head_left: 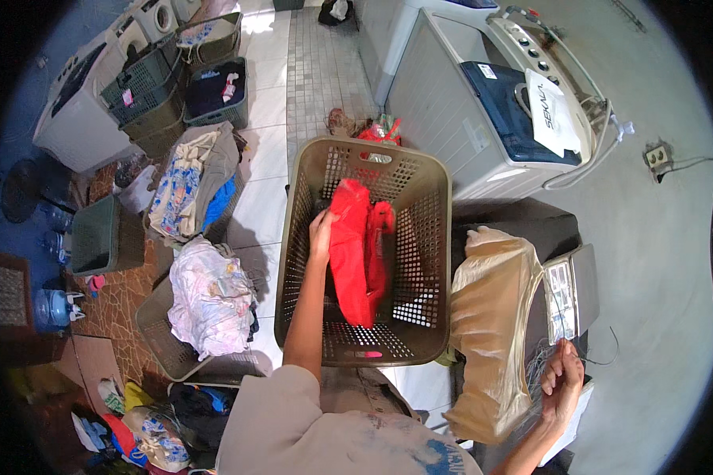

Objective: The person sorts laundry by picking up various garments from a basket, shaking them out, and placing them into different bags or piles. The person handles shirts, pants, and other clothing items, moving them between baskets and bags throughout the process.

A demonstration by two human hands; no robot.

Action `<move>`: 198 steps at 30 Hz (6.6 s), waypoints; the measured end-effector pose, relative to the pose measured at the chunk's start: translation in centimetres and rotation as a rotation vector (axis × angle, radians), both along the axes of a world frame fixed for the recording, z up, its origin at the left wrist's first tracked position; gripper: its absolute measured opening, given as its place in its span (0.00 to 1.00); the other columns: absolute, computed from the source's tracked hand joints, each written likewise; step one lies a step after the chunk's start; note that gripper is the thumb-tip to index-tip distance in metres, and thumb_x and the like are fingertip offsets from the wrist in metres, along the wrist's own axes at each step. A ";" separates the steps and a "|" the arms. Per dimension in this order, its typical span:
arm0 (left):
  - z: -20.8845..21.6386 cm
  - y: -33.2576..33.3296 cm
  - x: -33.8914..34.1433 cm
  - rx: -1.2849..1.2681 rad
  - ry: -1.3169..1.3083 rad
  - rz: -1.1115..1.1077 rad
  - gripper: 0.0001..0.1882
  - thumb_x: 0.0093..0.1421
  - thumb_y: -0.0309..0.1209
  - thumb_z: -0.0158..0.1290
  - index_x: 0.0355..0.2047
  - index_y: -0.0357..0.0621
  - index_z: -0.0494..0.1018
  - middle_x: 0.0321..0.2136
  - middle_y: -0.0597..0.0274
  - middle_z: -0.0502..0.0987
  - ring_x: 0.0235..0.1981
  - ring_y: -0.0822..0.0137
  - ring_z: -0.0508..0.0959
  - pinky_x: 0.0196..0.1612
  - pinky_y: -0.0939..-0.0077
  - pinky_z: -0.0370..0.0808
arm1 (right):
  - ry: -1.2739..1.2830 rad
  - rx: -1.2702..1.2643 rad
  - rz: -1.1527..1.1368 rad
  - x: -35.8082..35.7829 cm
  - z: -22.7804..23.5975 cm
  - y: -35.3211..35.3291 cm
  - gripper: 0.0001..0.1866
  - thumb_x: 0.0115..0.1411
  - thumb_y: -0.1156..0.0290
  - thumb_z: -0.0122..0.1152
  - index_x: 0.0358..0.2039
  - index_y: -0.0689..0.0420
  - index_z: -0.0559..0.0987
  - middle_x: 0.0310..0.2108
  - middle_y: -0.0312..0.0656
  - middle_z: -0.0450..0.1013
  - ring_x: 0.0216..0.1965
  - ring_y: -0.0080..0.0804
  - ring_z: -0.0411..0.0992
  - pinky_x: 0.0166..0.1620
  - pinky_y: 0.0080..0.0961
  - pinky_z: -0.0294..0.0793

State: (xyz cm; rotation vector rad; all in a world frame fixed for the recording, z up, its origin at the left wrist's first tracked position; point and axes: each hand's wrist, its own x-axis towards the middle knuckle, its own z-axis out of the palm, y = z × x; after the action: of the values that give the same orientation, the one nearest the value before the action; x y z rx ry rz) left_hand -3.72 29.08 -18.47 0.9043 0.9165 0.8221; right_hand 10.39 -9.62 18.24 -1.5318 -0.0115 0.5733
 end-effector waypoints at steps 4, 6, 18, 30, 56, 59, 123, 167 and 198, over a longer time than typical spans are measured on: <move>17.1 -2.8 -0.9 0.044 -0.462 -0.381 0.07 0.47 0.26 0.49 0.27 0.38 0.72 0.39 0.60 0.74 0.36 0.71 0.73 0.44 0.79 0.68 | 0.096 0.049 0.125 -0.4 -0.8 0.5 0.06 0.60 0.65 0.52 0.30 0.53 0.68 0.14 0.25 0.52 0.11 0.11 0.46 0.11 0.11 0.41; 23.8 -6.6 -2.9 0.492 -0.474 -0.561 0.03 0.46 0.26 0.50 0.20 0.40 0.68 0.51 0.49 0.68 0.50 0.62 0.69 0.54 0.71 0.62 | 0.124 0.021 0.248 -0.4 -1.6 1.0 0.12 0.62 0.58 0.48 0.28 0.52 0.66 0.17 0.28 0.57 0.10 0.12 0.47 0.11 0.11 0.43; 28.2 -23.1 -5.3 0.835 -0.264 -1.852 0.12 0.48 0.29 0.56 0.16 0.41 0.64 0.61 0.56 0.54 0.64 0.58 0.49 0.58 0.34 0.34 | 0.019 0.180 0.318 0.4 -5.1 1.9 0.12 0.52 0.76 0.59 0.38 0.57 0.72 0.24 0.29 0.72 0.17 0.12 0.66 0.19 0.10 0.63; 25.6 -12.7 3.1 -0.001 0.232 -0.844 0.38 0.59 0.60 0.36 0.59 0.43 0.54 0.54 0.52 0.64 0.54 0.63 0.66 0.56 0.65 0.62 | -0.031 0.343 0.596 -8.8 -5.9 1.3 0.15 0.56 0.80 0.52 0.44 0.62 0.65 0.31 0.37 0.68 0.20 0.16 0.65 0.18 0.12 0.64; 36.4 -14.1 4.1 0.386 0.314 -0.676 0.11 0.57 0.34 0.47 0.37 0.41 0.71 0.30 0.68 0.75 0.30 0.77 0.73 0.36 0.81 0.70 | -0.033 0.418 0.802 -12.0 -6.4 -2.3 0.23 0.54 0.82 0.50 0.49 0.61 0.55 0.41 0.44 0.69 0.24 0.17 0.67 0.20 0.16 0.69; 37.6 -14.7 3.3 0.644 0.339 -0.667 0.12 0.58 0.34 0.46 0.39 0.40 0.70 0.31 0.69 0.73 0.32 0.79 0.70 0.37 0.83 0.68 | -0.011 0.441 0.817 -12.1 -6.2 -2.3 0.24 0.53 0.83 0.50 0.49 0.61 0.55 0.40 0.44 0.69 0.26 0.17 0.67 0.21 0.16 0.69; 30.8 -34.8 -1.1 1.139 0.371 -0.462 0.67 0.38 0.56 0.62 0.61 0.36 0.27 0.62 0.41 0.29 0.64 0.42 0.34 0.58 0.35 0.37 | -0.391 0.249 0.839 4.4 14.5 3.8 0.11 0.59 0.75 0.42 0.36 0.64 0.73 0.14 0.28 0.59 0.13 0.12 0.52 0.15 0.13 0.50; -2.3 -10.3 -68.5 0.198 1.568 0.307 0.17 0.50 0.22 0.45 0.42 0.43 0.69 0.39 0.52 0.73 0.46 0.51 0.69 0.53 0.48 0.59 | 0.806 0.328 1.309 -51.5 -39.5 42.7 0.16 0.57 0.72 0.50 0.47 0.57 0.69 0.46 0.41 0.69 0.47 0.35 0.68 0.53 0.38 0.66; -30.2 -15.4 -50.5 -0.597 0.475 0.523 0.55 0.50 0.56 0.54 0.59 0.77 0.19 0.64 0.56 0.28 0.62 0.46 0.45 0.47 0.32 0.60 | 1.397 -0.205 0.543 -46.3 -76.4 21.6 0.24 0.55 0.54 0.52 0.50 0.52 0.69 0.49 0.40 0.68 0.48 0.38 0.68 0.50 0.40 0.68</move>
State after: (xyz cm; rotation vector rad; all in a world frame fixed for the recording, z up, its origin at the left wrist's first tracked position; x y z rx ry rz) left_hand -54.20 13.65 -48.71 0.3253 1.7501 0.7069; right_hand -35.90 12.01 -58.18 -1.0173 0.7305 2.0183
